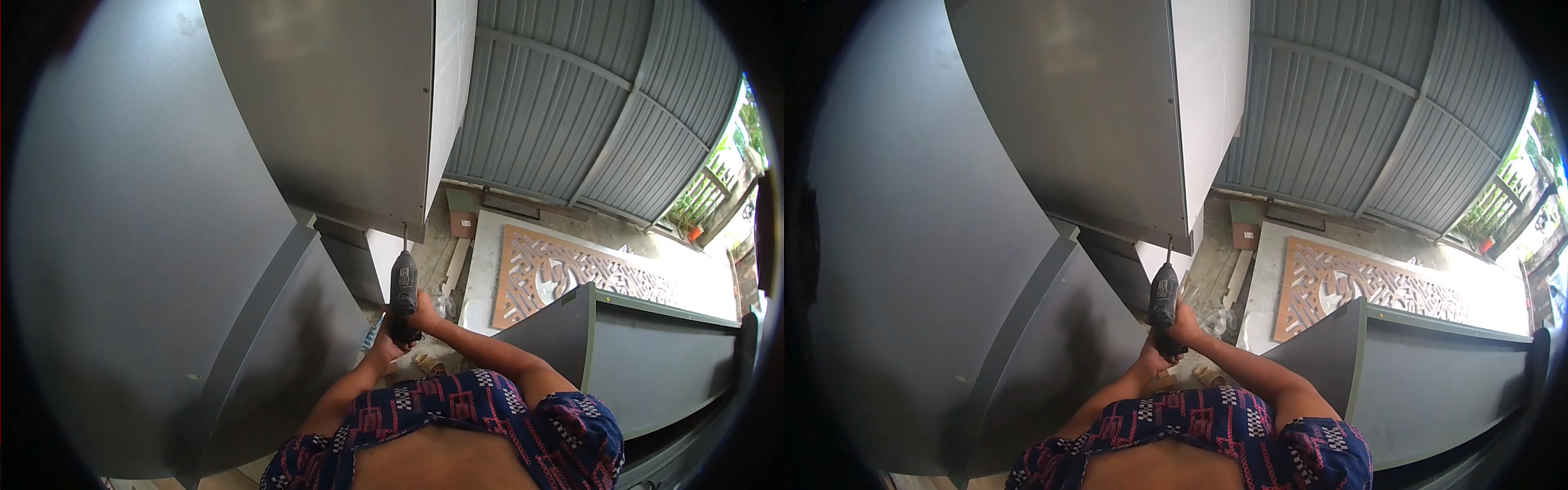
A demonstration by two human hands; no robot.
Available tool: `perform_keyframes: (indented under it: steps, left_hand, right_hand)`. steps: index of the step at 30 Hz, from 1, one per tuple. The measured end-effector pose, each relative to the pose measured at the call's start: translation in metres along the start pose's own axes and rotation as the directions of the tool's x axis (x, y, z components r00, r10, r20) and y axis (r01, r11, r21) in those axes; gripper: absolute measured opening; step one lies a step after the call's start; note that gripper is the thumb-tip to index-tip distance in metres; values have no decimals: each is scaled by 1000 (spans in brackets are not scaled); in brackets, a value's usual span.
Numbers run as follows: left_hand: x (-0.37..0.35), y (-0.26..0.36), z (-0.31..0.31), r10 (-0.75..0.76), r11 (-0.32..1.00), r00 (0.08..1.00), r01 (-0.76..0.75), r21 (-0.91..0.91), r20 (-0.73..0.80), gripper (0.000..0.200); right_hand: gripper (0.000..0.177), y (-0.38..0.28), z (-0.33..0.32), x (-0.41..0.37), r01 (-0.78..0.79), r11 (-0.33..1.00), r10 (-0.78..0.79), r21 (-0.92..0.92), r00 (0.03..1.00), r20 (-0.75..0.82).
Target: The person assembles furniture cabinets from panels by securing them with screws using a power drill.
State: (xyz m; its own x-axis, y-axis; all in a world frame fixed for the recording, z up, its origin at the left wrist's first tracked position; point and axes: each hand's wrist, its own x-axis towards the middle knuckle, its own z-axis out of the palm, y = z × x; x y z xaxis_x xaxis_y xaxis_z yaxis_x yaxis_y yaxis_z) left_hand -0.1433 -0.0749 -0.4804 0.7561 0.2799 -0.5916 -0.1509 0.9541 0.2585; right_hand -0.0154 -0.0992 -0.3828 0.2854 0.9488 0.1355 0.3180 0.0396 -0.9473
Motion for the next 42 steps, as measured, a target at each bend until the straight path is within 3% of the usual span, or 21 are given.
perform_keyframes:
  steps: [3,6,9,12,15,23,30,35,38,42]
  left_hand:
    - [1,1,2,11,1000,1000,-11,8,7,65]
    - [3,0,2,16,1000,1000,-16,-10,-18,65]
    - [5,0,0,-1,1000,1000,0,-22,-23,65]
    - [2,1,4,-12,1000,1000,11,-19,-10,64]
    - [0,2,7,-4,1000,1000,4,-1,-13,65]
    - [1,1,9,32,999,997,-33,-14,-72,71]
    - [7,-2,-7,-1,1000,1000,1,-11,4,74]
    - [8,-20,-25,14,1000,1000,-13,-13,22,70]
    - [5,-27,-23,-10,994,995,-1,-107,-98,67]
    - [-4,-27,-18,24,997,990,-34,-74,-139,63]
  right_hand:
    - [74,1,-5,4,-92,992,102,-81,987,126]
    - [43,7,-2,5,9,995,-3,-97,998,62]
    - [43,10,-1,4,-5,1000,6,-20,1000,28]
    - [46,17,1,7,6,997,-3,-71,999,38]
    - [74,3,-6,6,-113,990,123,-90,986,109]
    - [72,8,-5,7,-86,994,92,-70,991,98]
    - [70,17,-1,2,-79,992,87,-95,992,89]
    - [70,17,2,-10,-160,987,159,-8,977,143]
    - [71,18,3,-14,-159,987,160,-13,977,144]
    - [71,18,7,-15,-178,983,183,-49,972,146]
